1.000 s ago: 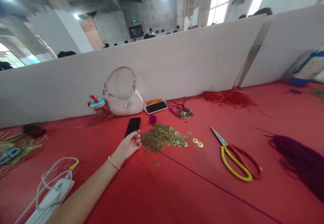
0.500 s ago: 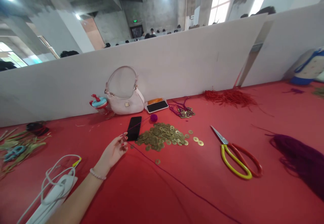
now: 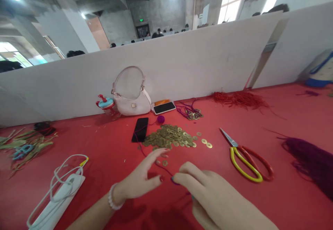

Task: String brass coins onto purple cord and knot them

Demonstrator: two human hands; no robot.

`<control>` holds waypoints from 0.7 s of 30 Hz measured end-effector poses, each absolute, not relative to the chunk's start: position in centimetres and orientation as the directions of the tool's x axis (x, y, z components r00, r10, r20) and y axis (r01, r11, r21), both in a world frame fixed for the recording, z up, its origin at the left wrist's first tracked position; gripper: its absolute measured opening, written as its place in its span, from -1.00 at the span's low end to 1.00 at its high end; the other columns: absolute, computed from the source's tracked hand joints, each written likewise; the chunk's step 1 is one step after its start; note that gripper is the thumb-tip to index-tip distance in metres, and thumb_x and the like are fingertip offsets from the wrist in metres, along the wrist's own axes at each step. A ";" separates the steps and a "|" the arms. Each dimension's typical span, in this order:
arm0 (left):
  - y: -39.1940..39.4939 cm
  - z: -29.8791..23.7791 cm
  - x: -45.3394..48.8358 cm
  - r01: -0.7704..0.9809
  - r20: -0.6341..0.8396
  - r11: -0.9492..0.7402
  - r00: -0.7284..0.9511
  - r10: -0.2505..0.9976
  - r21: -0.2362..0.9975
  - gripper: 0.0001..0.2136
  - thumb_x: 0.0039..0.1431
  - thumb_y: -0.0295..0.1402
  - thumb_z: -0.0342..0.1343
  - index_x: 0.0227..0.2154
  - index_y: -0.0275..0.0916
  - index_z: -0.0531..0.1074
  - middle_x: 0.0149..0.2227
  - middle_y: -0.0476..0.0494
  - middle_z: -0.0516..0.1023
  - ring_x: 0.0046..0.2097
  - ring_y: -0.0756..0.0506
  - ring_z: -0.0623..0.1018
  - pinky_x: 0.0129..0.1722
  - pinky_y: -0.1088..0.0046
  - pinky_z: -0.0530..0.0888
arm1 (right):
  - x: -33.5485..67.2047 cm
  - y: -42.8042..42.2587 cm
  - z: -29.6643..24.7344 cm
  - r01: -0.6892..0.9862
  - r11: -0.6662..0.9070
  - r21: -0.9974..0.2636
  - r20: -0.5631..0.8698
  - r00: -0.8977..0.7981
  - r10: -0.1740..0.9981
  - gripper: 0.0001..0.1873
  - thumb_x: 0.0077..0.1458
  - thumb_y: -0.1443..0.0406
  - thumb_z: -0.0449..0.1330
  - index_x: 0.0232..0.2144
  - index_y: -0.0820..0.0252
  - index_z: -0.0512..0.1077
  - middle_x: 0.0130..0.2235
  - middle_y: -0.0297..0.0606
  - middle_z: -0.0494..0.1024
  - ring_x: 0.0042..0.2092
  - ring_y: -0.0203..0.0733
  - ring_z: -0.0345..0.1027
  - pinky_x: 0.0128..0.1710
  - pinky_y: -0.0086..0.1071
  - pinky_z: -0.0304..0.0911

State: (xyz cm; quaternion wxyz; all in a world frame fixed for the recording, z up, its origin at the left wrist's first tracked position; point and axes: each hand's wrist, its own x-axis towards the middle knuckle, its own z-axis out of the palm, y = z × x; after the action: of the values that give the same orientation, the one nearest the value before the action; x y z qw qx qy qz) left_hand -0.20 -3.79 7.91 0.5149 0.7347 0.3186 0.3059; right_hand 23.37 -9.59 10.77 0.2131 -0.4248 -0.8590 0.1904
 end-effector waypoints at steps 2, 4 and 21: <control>-4.3 8.3 1.1 0.114 0.070 -0.218 0.722 0.688 0.969 -0.36 -0.02 -0.47 0.12 0.15 -0.19 0.04 -0.01 -0.24 0.35 -0.02 -0.14 0.37 -0.03 0.35 0.30 | 22.1 -8.2 12.0 0.643 0.558 -0.524 0.181 -0.556 0.811 -0.48 -0.12 0.48 -0.02 -0.08 0.00 0.31 -0.11 -0.25 0.41 -0.27 -0.18 0.37 -0.32 -0.38 0.32; -4.1 8.2 1.8 0.168 0.003 -0.195 0.749 0.663 0.966 -0.47 0.01 -0.49 0.06 0.10 -0.22 0.14 -0.26 -0.13 0.48 -0.24 -0.07 0.46 -0.20 0.44 0.37 | 21.9 -7.0 12.2 0.665 0.513 -0.542 0.174 -0.508 0.843 -0.50 -0.13 0.50 -0.06 -0.11 0.05 0.29 -0.19 -0.25 0.40 -0.36 -0.23 0.33 -0.37 -0.41 0.27; -2.1 6.9 2.1 0.259 0.161 -0.346 0.541 0.825 0.902 -0.72 0.10 -0.40 0.00 -0.09 -0.23 0.37 -0.05 -0.21 0.40 -0.03 -0.18 0.37 -0.02 0.36 0.26 | 19.8 -3.2 8.2 0.279 0.384 -0.880 0.239 -0.439 0.866 -0.76 -0.01 0.48 -0.09 -0.28 0.14 0.21 -0.27 -0.27 0.28 -0.27 -0.27 0.19 -0.27 -0.39 0.21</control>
State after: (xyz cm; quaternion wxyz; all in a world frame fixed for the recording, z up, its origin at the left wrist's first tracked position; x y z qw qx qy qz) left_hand 2.10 -2.06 6.88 0.4457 0.7563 0.3584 0.3175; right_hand 19.82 -3.16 8.24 0.3658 -0.3832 -0.7471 0.4015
